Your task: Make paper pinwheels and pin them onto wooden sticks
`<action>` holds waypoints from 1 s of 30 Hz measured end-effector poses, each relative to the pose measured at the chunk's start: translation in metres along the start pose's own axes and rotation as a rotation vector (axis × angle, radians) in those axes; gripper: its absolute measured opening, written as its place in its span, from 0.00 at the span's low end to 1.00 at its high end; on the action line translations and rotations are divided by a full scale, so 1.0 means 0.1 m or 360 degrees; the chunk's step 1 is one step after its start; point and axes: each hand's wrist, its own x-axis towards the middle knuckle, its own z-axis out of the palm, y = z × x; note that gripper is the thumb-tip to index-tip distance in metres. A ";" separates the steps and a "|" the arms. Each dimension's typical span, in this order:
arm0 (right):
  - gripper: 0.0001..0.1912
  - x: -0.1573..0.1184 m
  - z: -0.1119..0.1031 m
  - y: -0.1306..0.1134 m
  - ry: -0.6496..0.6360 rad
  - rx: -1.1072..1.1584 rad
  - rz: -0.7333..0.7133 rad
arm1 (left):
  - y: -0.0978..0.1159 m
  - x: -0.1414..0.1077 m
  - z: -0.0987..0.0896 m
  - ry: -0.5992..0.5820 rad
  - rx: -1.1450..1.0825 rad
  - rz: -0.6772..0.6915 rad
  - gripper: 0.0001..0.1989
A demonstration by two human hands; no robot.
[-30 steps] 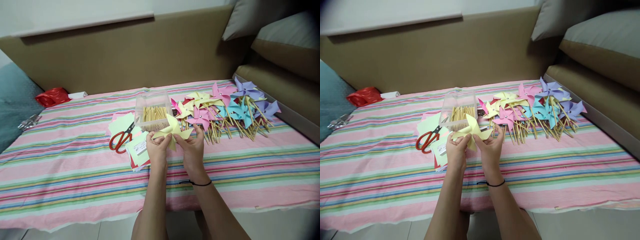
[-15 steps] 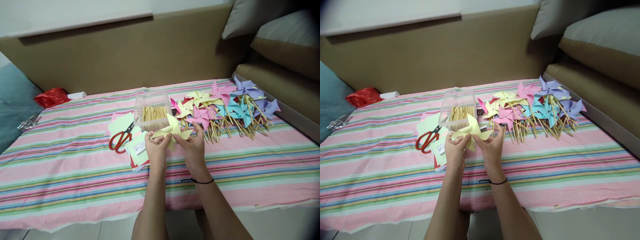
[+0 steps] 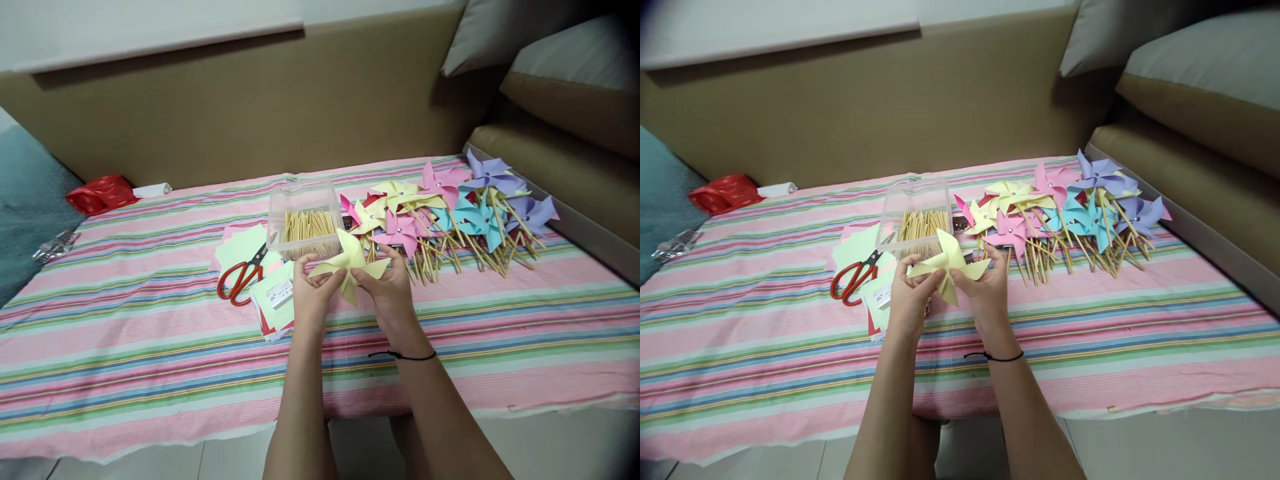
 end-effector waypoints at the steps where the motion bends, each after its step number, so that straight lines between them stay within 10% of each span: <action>1: 0.47 0.02 -0.03 -0.01 -0.0033 -0.0044 0.0039 | 0.02 0.00 -0.03 -0.0041 0.0021 -0.0031 0.32; 8: 0.45 0.11 -0.24 -0.03 -0.0358 -0.0391 0.0255 | 0.15 0.00 -0.26 -0.0367 0.0279 -0.0279 0.30; 23: 0.43 0.09 -0.24 0.01 -0.0581 -0.0461 0.0221 | 0.03 0.04 -0.24 -0.0160 0.0514 -0.0126 0.33; 30: 0.22 0.23 -0.26 0.05 -0.0117 -0.0718 -0.0209 | 0.11 0.07 -0.36 0.0194 0.0401 0.0018 0.32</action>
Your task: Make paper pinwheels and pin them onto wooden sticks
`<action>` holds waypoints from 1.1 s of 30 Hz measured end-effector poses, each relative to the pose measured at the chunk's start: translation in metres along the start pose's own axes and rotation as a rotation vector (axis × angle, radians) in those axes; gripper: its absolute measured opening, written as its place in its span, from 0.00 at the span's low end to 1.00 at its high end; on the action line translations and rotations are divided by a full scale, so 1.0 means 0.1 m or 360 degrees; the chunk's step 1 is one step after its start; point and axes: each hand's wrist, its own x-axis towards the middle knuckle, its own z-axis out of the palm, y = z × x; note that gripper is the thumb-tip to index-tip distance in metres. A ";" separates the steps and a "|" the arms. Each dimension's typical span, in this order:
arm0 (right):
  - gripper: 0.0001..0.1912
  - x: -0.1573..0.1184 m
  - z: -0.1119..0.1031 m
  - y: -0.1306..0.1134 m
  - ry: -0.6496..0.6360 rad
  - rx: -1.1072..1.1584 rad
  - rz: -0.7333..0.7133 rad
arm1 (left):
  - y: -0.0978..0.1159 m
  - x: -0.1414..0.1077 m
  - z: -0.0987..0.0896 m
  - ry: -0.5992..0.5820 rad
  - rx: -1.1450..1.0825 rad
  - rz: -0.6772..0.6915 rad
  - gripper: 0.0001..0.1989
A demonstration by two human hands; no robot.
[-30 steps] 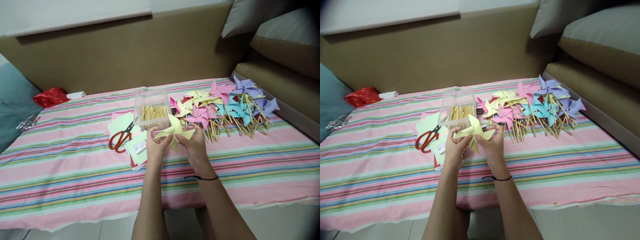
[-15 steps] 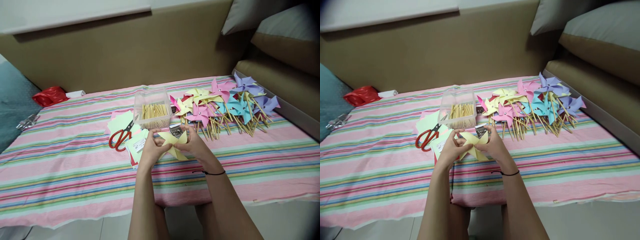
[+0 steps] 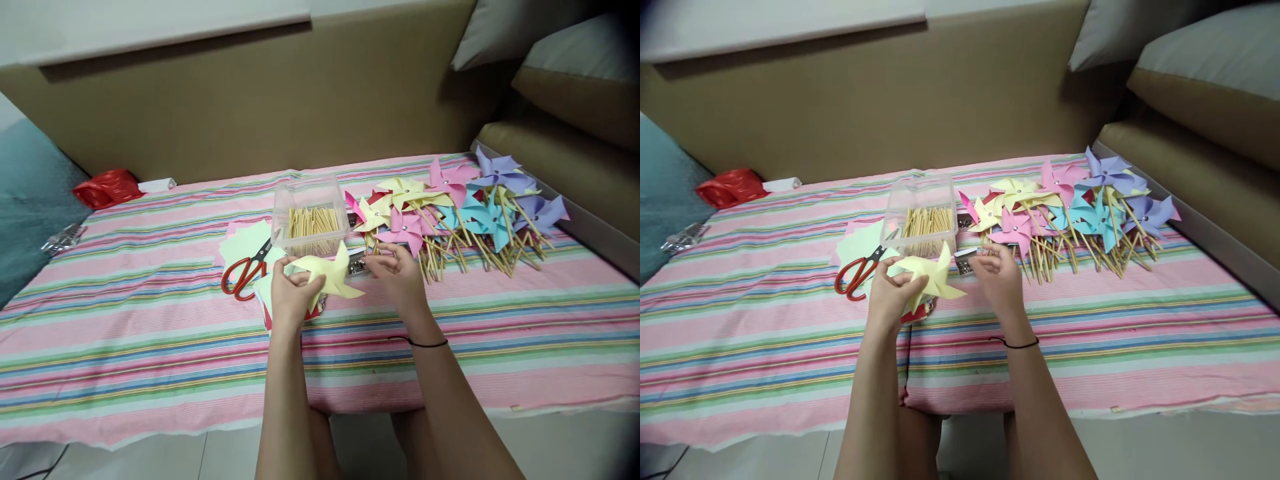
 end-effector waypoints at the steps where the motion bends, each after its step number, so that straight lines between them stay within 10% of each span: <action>1: 0.15 0.03 0.00 0.03 0.0092 -0.0190 -0.0119 | 0.01 0.01 -0.03 0.0082 -0.0055 0.0001 0.32; 6: 0.07 0.17 0.06 0.16 0.0088 -0.1173 -0.0683 | 0.05 0.04 -0.11 0.0356 -0.0293 0.0019 0.34; 10: 0.10 0.21 0.16 0.21 0.0037 -0.1602 -0.0678 | 0.04 0.04 -0.12 0.0320 -0.0347 0.0026 0.33; 33: 0.12 0.21 0.39 0.33 0.0047 -0.1878 -0.0639 | 0.03 0.01 -0.17 0.0228 -0.0344 -0.0004 0.33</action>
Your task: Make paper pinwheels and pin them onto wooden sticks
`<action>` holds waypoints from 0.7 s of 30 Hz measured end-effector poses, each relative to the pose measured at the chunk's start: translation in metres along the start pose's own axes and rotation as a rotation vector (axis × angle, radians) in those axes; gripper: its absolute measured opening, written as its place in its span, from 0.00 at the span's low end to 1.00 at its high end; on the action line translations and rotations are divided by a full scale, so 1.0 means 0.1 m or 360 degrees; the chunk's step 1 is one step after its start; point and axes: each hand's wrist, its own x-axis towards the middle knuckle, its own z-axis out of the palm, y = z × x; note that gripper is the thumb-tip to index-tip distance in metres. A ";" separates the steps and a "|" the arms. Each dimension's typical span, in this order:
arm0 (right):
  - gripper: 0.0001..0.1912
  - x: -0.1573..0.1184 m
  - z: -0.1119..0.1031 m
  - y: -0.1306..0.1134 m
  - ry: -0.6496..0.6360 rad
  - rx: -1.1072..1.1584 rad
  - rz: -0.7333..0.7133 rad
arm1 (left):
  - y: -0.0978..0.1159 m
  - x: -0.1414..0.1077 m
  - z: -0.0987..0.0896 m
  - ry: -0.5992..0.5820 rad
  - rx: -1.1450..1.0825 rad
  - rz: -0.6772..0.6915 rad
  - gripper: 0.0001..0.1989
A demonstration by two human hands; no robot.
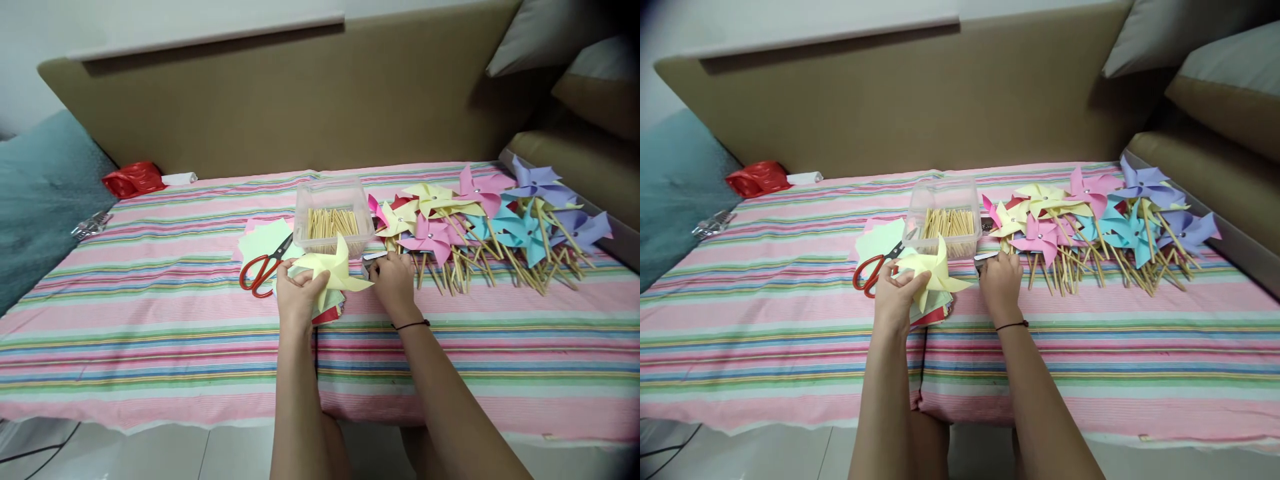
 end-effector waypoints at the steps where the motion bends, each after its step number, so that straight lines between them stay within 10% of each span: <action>1: 0.12 0.00 0.00 0.00 0.0023 0.0007 -0.0015 | 0.00 0.00 0.00 0.0002 -0.0002 0.0001 0.34; 9: 0.09 0.00 -0.14 0.08 0.0104 0.0360 0.0088 | 0.00 0.01 0.01 -0.0022 0.0017 0.0029 0.33; 17: 0.14 -0.18 -0.45 0.15 -0.0272 0.2147 0.0774 | -0.02 0.00 0.07 -0.0040 0.0095 0.0058 0.32; 21: 0.14 -0.24 -0.51 0.13 -0.0181 0.2495 0.0878 | -0.02 -0.03 0.12 -0.0049 0.0174 0.0083 0.32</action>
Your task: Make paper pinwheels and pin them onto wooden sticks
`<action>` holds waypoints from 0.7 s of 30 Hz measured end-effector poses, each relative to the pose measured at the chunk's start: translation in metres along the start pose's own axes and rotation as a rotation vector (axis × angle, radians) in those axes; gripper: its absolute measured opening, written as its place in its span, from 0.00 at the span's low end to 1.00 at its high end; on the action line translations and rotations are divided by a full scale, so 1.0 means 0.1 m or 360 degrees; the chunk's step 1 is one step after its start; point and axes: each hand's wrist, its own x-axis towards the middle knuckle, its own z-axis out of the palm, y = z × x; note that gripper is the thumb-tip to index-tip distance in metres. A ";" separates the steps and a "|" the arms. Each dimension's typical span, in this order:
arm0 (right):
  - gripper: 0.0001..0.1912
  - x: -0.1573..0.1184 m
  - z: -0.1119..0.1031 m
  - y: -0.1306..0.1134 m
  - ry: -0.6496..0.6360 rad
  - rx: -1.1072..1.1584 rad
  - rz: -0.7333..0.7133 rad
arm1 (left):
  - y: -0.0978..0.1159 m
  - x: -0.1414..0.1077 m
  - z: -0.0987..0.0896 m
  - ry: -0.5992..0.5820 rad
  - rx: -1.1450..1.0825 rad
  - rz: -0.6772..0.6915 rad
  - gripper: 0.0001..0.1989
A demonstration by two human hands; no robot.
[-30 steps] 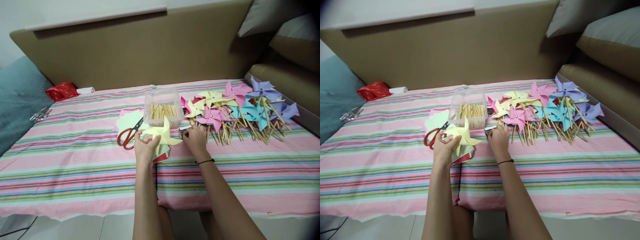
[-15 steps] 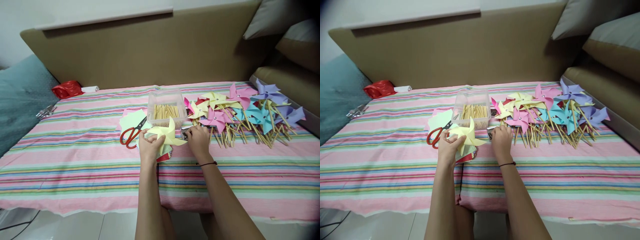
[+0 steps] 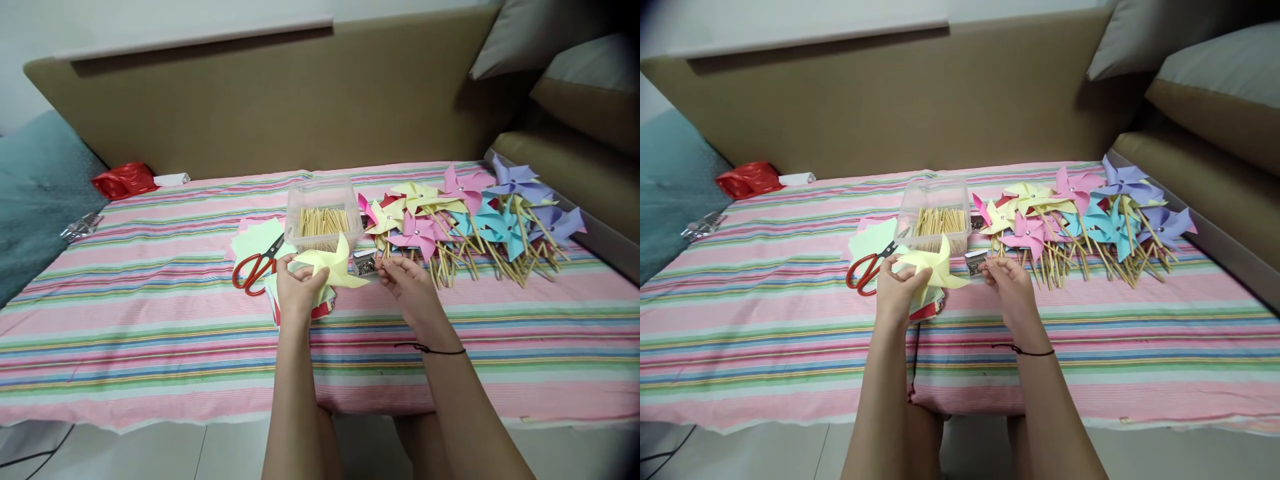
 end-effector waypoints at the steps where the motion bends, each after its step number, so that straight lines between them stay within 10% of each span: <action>1: 0.13 0.00 0.00 0.00 0.0007 0.0040 -0.0026 | 0.00 -0.01 0.01 -0.0011 0.0021 0.0000 0.32; 12: 0.10 -0.05 -0.04 -0.12 0.0167 0.0057 -0.0273 | -0.12 -0.08 0.17 -0.0065 0.0091 0.0048 0.30; 21: 0.02 -0.19 0.09 -0.16 -0.0359 -0.0266 -0.0660 | -0.16 -0.12 0.31 -0.0079 0.0049 0.0241 0.28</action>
